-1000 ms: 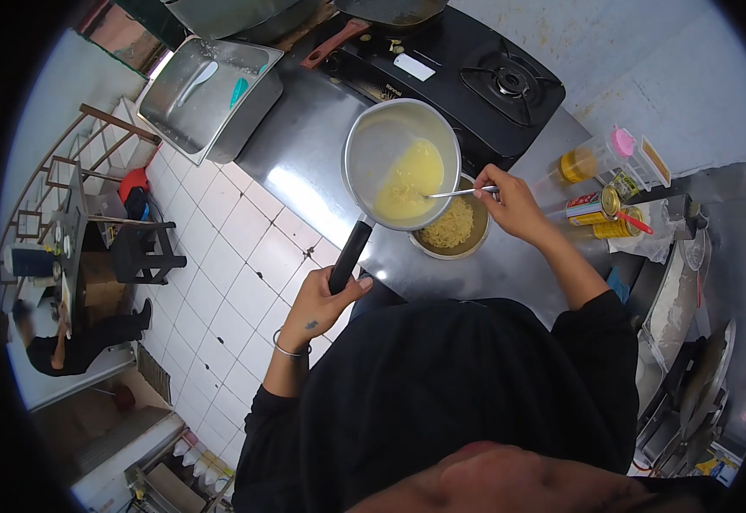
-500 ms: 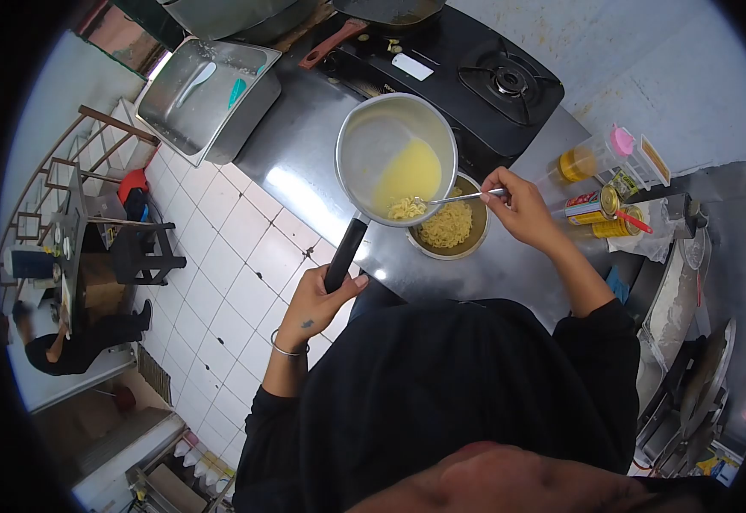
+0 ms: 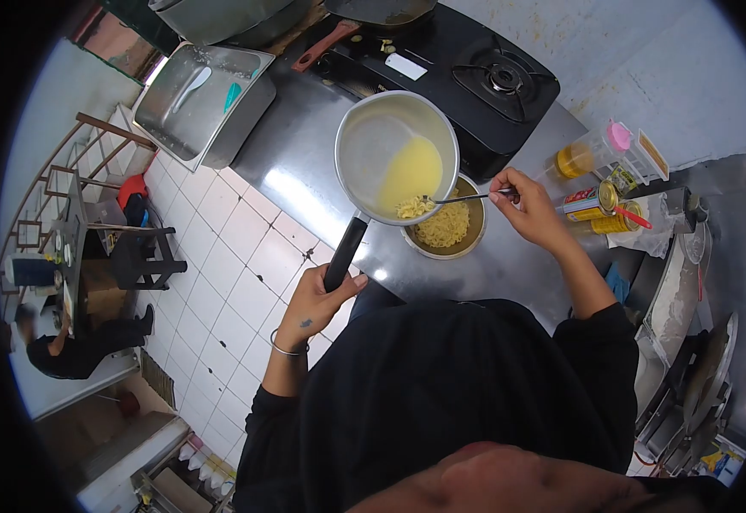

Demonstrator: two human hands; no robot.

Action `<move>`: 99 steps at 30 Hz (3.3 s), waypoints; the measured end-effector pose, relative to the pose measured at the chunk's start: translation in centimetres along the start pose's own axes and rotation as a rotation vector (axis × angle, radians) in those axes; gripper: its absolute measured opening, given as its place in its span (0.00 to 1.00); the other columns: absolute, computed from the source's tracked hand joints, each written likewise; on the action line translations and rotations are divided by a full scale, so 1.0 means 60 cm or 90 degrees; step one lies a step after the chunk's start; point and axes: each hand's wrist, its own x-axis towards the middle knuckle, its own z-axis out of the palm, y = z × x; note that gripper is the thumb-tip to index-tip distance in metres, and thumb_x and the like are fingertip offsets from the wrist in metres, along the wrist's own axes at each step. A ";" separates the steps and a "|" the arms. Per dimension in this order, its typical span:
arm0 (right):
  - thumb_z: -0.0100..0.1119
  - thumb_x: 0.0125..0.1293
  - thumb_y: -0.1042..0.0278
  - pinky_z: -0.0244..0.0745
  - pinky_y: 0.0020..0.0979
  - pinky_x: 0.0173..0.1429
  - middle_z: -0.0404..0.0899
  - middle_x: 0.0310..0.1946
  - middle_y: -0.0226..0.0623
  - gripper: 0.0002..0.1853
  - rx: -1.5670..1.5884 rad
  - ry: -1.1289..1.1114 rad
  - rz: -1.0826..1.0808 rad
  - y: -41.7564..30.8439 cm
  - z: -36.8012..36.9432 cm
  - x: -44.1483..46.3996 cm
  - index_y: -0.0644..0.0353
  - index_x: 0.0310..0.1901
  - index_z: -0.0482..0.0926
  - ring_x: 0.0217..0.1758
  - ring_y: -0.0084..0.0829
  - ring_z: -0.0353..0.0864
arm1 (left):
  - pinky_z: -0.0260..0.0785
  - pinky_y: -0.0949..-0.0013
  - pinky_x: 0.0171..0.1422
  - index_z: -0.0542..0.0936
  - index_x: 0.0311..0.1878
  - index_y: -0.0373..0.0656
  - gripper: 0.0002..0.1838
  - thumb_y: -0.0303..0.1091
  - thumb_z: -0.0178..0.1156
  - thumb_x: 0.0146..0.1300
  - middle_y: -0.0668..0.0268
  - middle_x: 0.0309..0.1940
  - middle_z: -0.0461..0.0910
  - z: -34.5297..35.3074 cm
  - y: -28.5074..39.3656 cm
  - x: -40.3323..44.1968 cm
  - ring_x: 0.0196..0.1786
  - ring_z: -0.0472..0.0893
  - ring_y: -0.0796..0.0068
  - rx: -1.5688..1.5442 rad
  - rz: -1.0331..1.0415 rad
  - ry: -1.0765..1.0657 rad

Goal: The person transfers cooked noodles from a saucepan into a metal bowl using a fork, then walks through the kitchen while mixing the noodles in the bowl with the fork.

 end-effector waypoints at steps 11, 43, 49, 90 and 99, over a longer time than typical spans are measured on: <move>0.62 0.63 0.74 0.74 0.32 0.45 0.77 0.35 0.36 0.06 -0.033 0.006 -0.002 0.025 -0.038 -0.012 0.62 0.39 0.75 0.40 0.31 0.77 | 0.51 0.75 0.26 0.71 0.20 0.42 0.22 0.44 0.69 0.61 0.79 0.16 0.64 0.005 0.003 0.014 0.22 0.60 0.87 0.030 -0.008 0.006; 0.60 0.63 0.73 0.68 0.40 0.43 0.72 0.30 0.40 0.05 -0.282 0.105 -0.205 0.009 -0.019 0.074 0.61 0.35 0.73 0.38 0.42 0.72 | 0.49 0.74 0.26 0.70 0.21 0.44 0.21 0.43 0.69 0.61 0.80 0.17 0.61 0.007 0.004 0.003 0.22 0.59 0.87 0.070 0.019 -0.007; 0.59 0.65 0.74 0.69 0.34 0.38 0.76 0.31 0.39 0.04 -0.145 0.051 -0.123 0.021 0.010 0.043 0.63 0.36 0.74 0.33 0.37 0.75 | 0.49 0.75 0.26 0.69 0.21 0.45 0.21 0.42 0.69 0.61 0.80 0.17 0.62 0.008 0.001 0.004 0.22 0.59 0.87 0.065 0.024 -0.001; 0.58 0.68 0.71 0.70 0.28 0.37 0.78 0.33 0.35 0.05 0.032 -0.013 0.026 0.017 -0.011 -0.016 0.63 0.41 0.76 0.36 0.24 0.76 | 0.53 0.76 0.27 0.74 0.22 0.42 0.20 0.43 0.70 0.60 0.78 0.17 0.67 0.005 0.004 0.014 0.22 0.63 0.88 0.020 0.023 0.001; 0.58 0.64 0.75 0.68 0.33 0.43 0.74 0.35 0.37 0.04 -0.205 0.087 -0.226 0.016 -0.078 0.000 0.62 0.39 0.76 0.41 0.40 0.72 | 0.58 0.76 0.28 0.74 0.22 0.42 0.21 0.45 0.71 0.59 0.76 0.17 0.69 0.005 -0.008 0.022 0.22 0.66 0.85 0.054 0.024 0.043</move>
